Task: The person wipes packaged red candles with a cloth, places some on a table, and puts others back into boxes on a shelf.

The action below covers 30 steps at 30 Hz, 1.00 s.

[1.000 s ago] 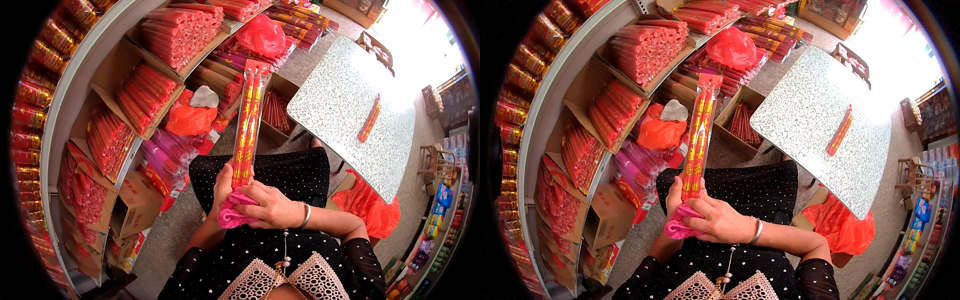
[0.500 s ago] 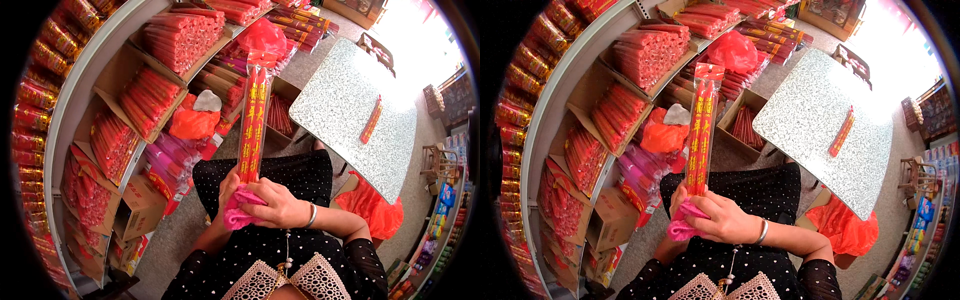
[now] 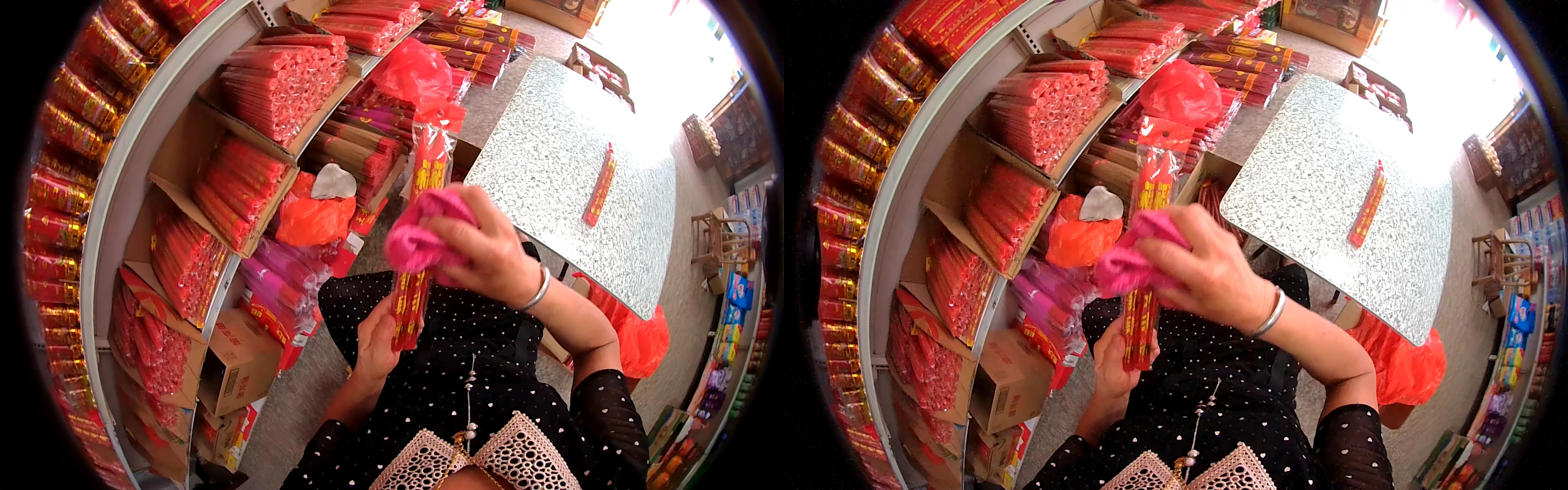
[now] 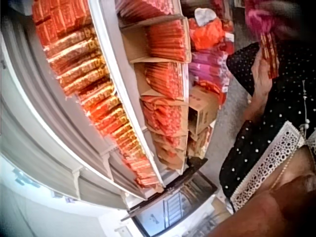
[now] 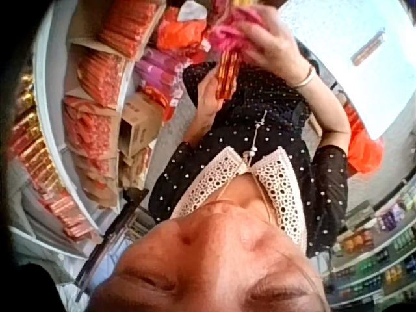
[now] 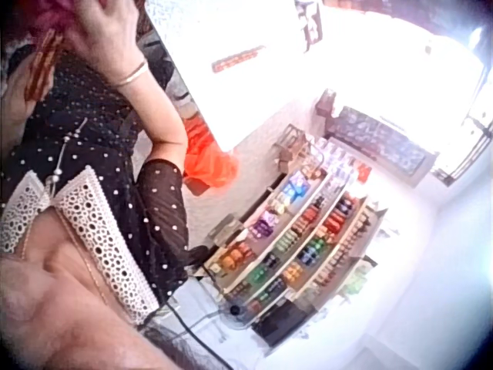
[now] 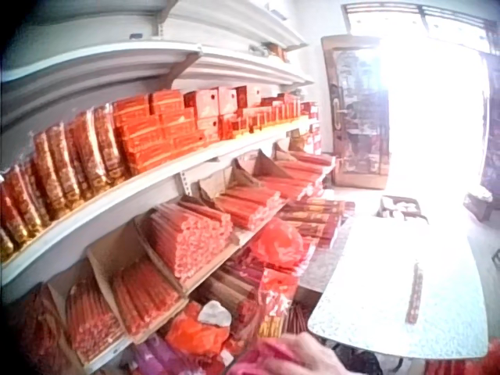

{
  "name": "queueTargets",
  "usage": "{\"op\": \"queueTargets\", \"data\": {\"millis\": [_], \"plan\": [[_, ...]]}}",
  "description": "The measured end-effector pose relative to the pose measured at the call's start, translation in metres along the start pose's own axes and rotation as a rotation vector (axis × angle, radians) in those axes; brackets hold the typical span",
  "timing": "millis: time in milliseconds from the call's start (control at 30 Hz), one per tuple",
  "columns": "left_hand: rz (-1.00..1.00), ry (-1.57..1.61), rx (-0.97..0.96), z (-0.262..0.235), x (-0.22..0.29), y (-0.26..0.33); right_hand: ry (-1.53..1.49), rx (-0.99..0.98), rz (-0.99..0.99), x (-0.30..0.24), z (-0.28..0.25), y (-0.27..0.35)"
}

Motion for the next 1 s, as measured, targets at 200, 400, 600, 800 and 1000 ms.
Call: {"op": "queueTargets", "data": {"millis": [200,400,600,800,1000], "plan": [[-0.030,-0.089,-0.037,-0.005,0.009,0.010,0.082,0.117,0.211,0.034,-0.022,-0.012],[-0.089,0.126,-0.145,-0.017,0.013,0.012,-0.239,0.483,0.682,0.073,-0.028,0.010],[-0.124,0.194,-0.259,-0.011,0.014,0.009,-1.208,0.552,1.448,0.060,0.043,0.080],[-0.230,-0.023,-0.153,0.001,0.020,0.004,-1.661,0.327,1.687,-0.004,0.082,0.123],[-0.135,-0.226,-0.030,-0.010,0.006,0.002,-1.626,0.405,1.754,0.000,0.076,0.122]]}}
Point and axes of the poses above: each hand's wrist, its own y-axis away from the middle knuckle, its own z-axis out of the palm, x = y × z, the point moved 2 cm from there along -y, towards the middle knuckle, and after that the axes turned 13 degrees about x, right-handed, at the moved point
